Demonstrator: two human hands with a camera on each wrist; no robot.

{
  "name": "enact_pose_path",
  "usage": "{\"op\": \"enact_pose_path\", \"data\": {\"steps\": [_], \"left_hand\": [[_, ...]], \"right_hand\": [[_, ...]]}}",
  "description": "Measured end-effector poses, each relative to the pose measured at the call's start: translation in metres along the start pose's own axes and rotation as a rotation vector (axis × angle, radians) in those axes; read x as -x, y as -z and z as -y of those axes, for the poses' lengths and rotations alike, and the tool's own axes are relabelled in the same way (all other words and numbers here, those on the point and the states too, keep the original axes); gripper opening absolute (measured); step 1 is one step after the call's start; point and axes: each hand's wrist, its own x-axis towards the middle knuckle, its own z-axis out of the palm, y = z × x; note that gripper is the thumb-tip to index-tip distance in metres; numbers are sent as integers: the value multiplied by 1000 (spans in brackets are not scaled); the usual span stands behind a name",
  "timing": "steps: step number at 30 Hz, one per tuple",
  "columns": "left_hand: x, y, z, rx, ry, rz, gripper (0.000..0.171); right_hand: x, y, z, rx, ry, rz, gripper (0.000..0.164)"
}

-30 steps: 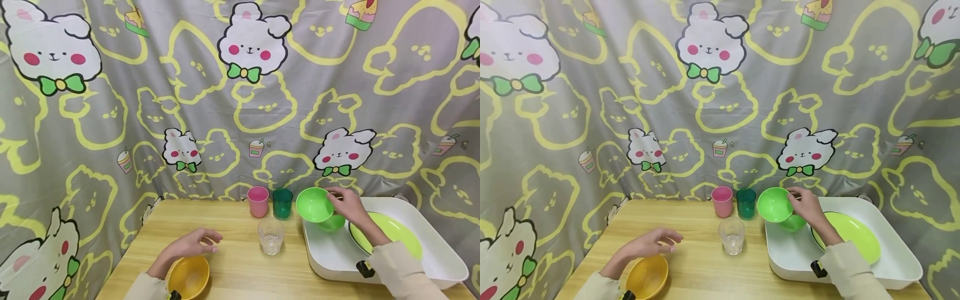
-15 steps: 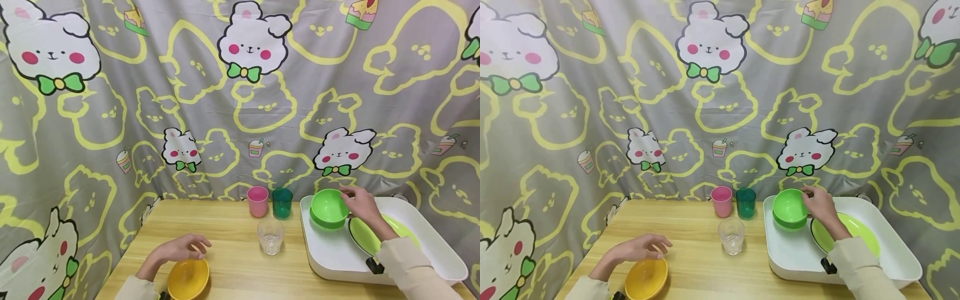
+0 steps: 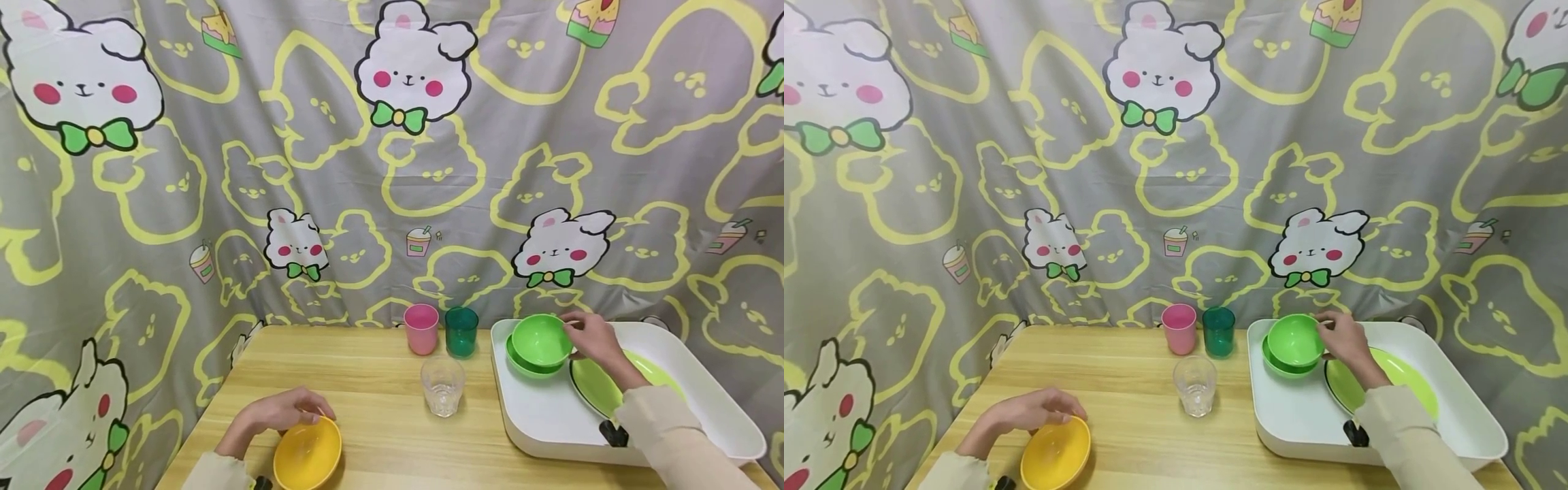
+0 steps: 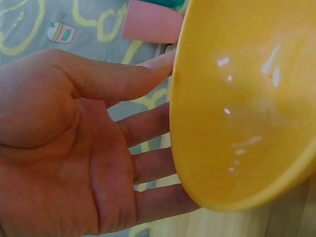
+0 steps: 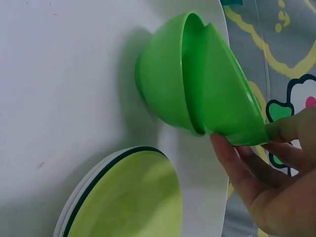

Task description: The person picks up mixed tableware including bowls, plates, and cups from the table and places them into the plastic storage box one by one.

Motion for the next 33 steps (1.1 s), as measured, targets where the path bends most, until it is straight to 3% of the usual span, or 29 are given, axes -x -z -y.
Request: {"op": "enact_pose_path", "data": {"steps": [7,15,25,33], "left_hand": [[4,1,4,34,11,46,29],[8,-2,8,110,134,35,30],[9,-2,11,118,153,-61,33],[13,5,11,218,193,-214,30]], "right_hand": [[-4,-3,-2,-26,-39,63,42],[-5,-5,-5,-7,-18,94,41],[-6,-4,-9,105,-27,117,38],[-4,-1,-4,141,28,114,37]]}}
